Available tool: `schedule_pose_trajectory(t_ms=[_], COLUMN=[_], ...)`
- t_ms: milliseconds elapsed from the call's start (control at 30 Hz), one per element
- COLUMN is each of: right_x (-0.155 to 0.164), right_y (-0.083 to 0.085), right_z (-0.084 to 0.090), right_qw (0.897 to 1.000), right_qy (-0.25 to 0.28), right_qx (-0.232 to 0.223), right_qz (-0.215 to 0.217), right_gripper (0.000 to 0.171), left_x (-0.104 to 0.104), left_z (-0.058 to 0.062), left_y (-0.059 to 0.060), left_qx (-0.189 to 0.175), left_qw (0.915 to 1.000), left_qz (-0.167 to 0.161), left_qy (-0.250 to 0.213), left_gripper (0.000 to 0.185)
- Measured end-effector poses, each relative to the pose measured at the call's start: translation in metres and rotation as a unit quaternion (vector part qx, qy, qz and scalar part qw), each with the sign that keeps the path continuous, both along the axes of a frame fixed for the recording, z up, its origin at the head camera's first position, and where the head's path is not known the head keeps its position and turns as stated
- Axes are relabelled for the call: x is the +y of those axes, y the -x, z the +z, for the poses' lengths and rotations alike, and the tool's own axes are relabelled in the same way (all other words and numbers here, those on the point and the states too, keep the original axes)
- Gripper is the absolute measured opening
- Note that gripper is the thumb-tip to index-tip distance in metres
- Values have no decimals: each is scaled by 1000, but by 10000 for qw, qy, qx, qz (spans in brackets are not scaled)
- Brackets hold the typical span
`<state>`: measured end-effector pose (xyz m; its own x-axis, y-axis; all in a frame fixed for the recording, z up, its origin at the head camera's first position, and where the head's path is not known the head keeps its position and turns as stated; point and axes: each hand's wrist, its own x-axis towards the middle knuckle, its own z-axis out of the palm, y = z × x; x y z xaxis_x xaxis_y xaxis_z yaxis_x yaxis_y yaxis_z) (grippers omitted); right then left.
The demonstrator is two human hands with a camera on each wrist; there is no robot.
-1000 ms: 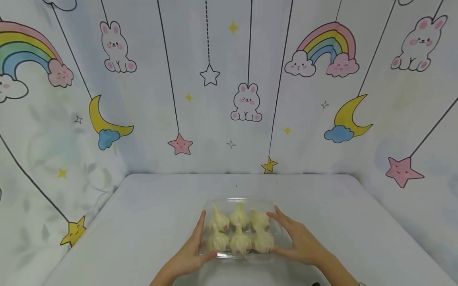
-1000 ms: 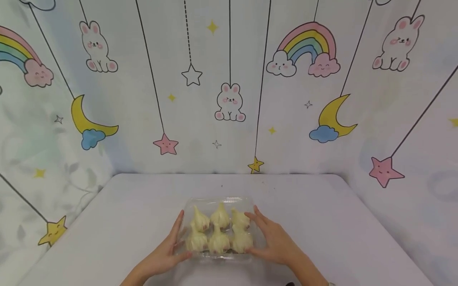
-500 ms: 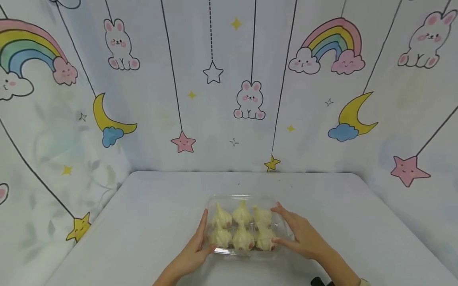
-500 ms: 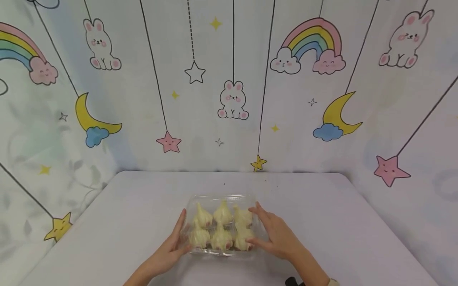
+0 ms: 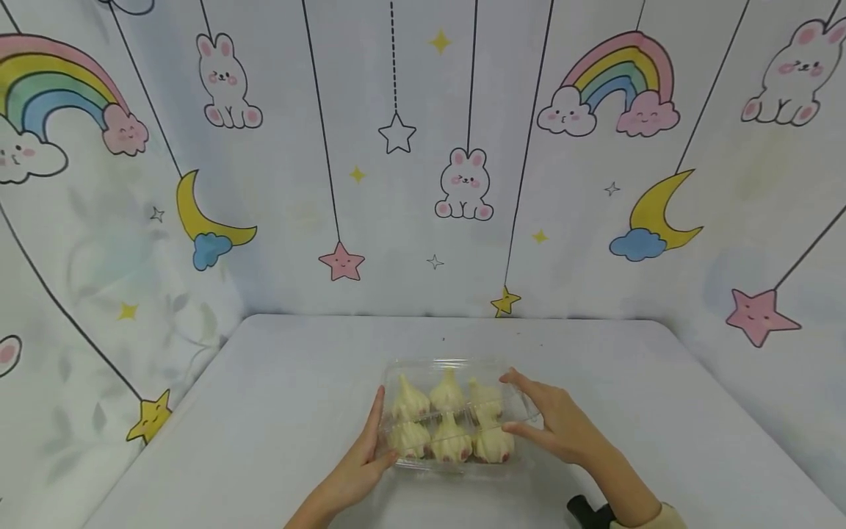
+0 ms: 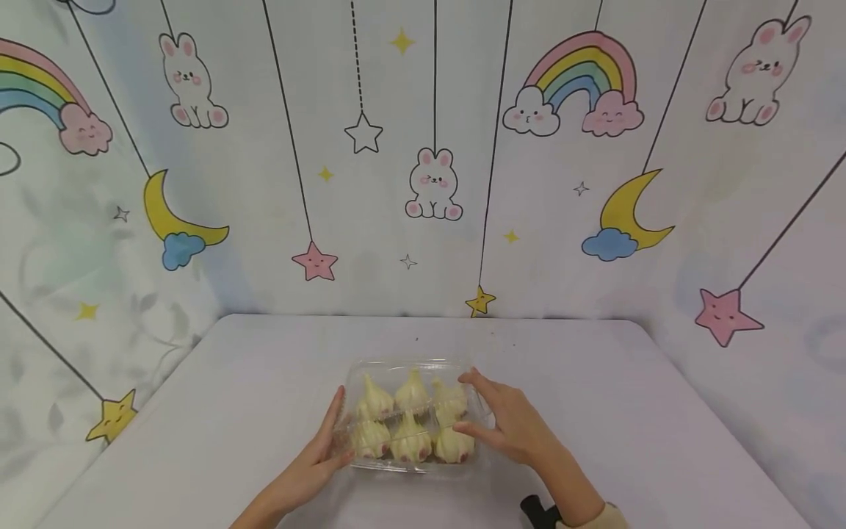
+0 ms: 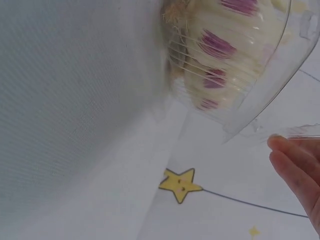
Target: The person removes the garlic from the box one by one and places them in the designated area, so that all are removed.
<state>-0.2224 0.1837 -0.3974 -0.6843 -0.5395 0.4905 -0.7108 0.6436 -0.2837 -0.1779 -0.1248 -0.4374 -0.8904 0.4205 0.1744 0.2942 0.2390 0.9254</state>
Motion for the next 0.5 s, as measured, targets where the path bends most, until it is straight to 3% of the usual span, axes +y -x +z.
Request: schedule_pose_trajectory(t_ms=[233, 500], right_x=[0, -1], right_y=[2, 4], right_z=[1, 5], right_qw=[9999, 9998], right_qy=[-38, 86], right_qx=[22, 30], right_qz=[99, 166], right_gripper=[62, 57], left_x=[1, 1], left_z=[2, 0], left_y=[-1, 0], left_qx=[-158, -100], left_qw=[9998, 9997], left_qz=[-35, -62], left_qy=[-132, -215], left_gripper=[86, 89])
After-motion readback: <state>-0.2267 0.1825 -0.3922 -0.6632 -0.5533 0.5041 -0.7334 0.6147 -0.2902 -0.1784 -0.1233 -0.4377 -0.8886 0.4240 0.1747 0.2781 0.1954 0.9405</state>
